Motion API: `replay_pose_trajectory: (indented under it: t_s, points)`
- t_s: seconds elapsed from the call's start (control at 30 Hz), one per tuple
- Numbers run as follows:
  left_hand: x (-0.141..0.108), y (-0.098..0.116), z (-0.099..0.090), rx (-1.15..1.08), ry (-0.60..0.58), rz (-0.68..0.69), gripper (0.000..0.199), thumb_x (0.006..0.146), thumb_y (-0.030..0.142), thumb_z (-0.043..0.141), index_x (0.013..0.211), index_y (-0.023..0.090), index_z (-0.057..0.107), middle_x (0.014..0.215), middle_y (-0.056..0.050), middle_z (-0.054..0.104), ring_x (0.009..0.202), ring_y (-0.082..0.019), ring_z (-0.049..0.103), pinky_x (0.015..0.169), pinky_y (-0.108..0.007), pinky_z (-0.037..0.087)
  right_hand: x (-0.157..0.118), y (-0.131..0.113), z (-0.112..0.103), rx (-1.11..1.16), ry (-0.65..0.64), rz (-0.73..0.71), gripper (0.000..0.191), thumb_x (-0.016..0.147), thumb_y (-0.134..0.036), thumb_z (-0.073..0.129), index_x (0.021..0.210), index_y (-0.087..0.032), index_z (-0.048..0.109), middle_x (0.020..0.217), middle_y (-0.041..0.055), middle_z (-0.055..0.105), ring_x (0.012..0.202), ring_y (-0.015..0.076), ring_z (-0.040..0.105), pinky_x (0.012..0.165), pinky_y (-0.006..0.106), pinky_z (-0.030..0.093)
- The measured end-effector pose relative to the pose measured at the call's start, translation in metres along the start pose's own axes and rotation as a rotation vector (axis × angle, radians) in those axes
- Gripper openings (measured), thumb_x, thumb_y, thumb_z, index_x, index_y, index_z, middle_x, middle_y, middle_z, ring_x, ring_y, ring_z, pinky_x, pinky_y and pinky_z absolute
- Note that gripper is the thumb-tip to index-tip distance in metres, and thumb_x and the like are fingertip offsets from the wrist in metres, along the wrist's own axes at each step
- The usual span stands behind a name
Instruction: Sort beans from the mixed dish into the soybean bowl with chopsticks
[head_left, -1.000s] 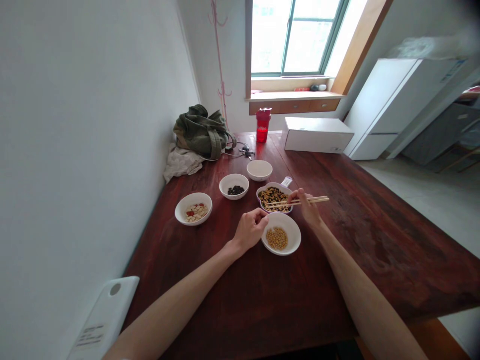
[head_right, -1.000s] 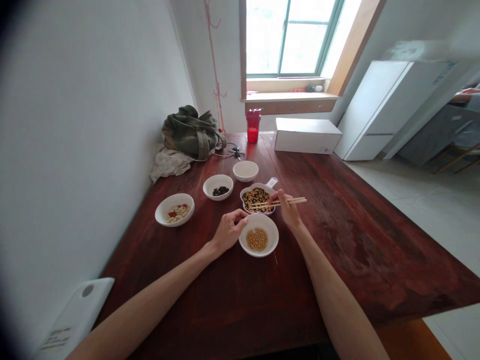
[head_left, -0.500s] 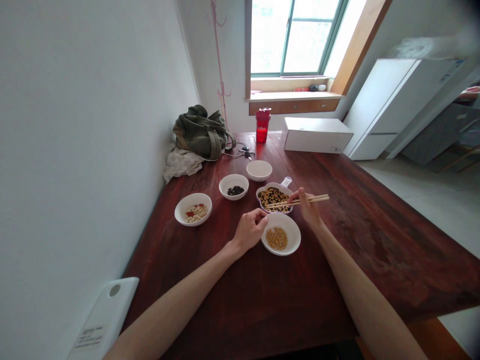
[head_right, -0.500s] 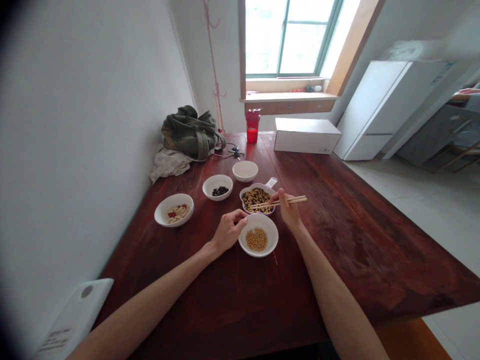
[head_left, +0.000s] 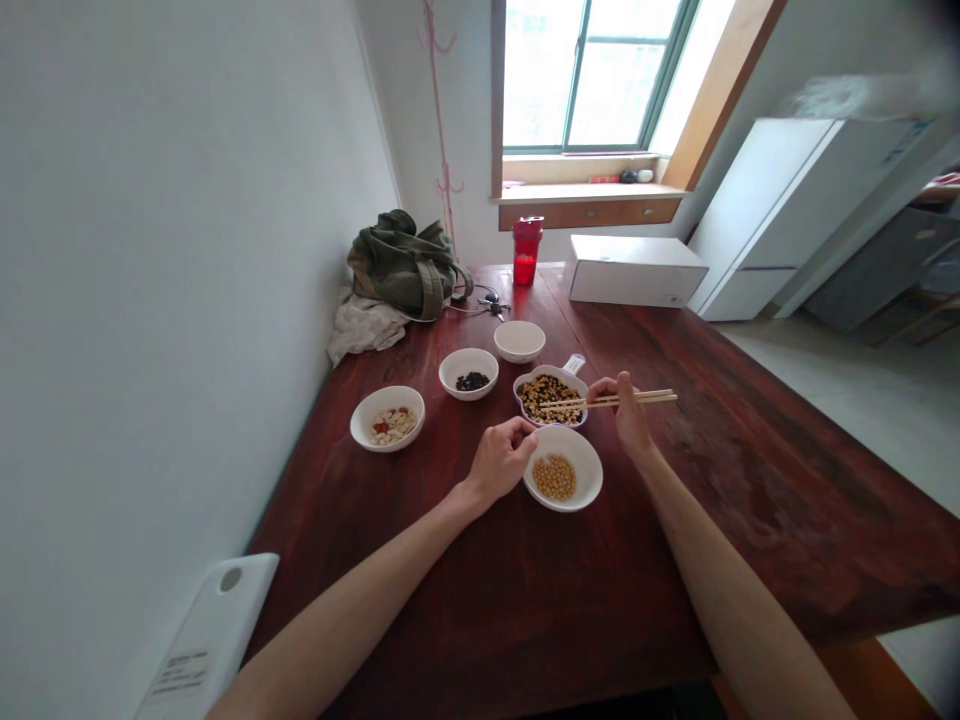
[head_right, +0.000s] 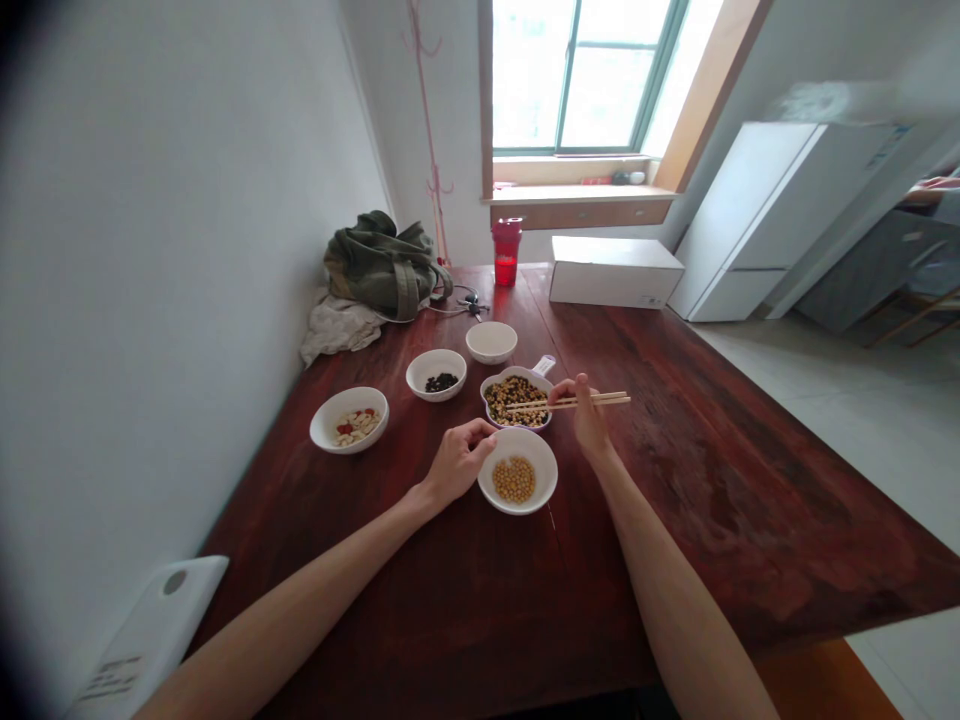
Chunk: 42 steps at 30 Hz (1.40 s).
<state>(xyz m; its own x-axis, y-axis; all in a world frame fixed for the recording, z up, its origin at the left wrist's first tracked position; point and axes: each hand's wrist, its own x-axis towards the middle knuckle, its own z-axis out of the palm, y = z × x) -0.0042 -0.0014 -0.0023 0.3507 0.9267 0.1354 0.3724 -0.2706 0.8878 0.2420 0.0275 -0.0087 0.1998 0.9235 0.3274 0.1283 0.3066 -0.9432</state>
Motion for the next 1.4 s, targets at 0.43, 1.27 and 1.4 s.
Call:
replay_pose_trajectory:
  t_s: [0.43,1.27,1.4]
  points:
    - [0.0006,0.0012,0.0003,-0.004,0.008,0.010,0.025,0.092,0.033,0.058,0.091,0.015,0.075,0.080,-0.003,0.074,0.065,-0.014,0.059,0.062,-0.023,0.043,-0.0007,0.0048,0.0031,0.001,-0.022,-0.022,0.069,0.097,-0.073,0.038,0.061,-0.021,0.065,0.063,0.0034,0.062,0.064,0.0182,0.057,0.070,0.034,0.044]
    - [0.0012,-0.0004,0.0002,0.013,0.008,0.013,0.026,0.092,0.034,0.057,0.091,0.015,0.075,0.074,-0.002,0.071,0.062,-0.013,0.056,0.059,-0.023,0.040,0.0005,0.0060,0.0004,-0.056,-0.010,-0.037,0.069,0.096,-0.075,0.036,0.061,-0.022,0.064,0.061,0.0032,0.062,0.061,0.0183,0.056,0.067,0.034,0.045]
    - [0.0007,0.0000,-0.0001,0.010,0.009,0.017,0.025,0.092,0.033,0.058,0.091,0.015,0.075,0.075,-0.002,0.071,0.063,-0.014,0.056,0.061,-0.024,0.041,0.0000,0.0026,0.0003,-0.080,-0.015,-0.030,0.072,0.096,-0.077,0.032,0.061,-0.023,0.063,0.061,0.0032,0.062,0.061,0.0184,0.056,0.067,0.034,0.045]
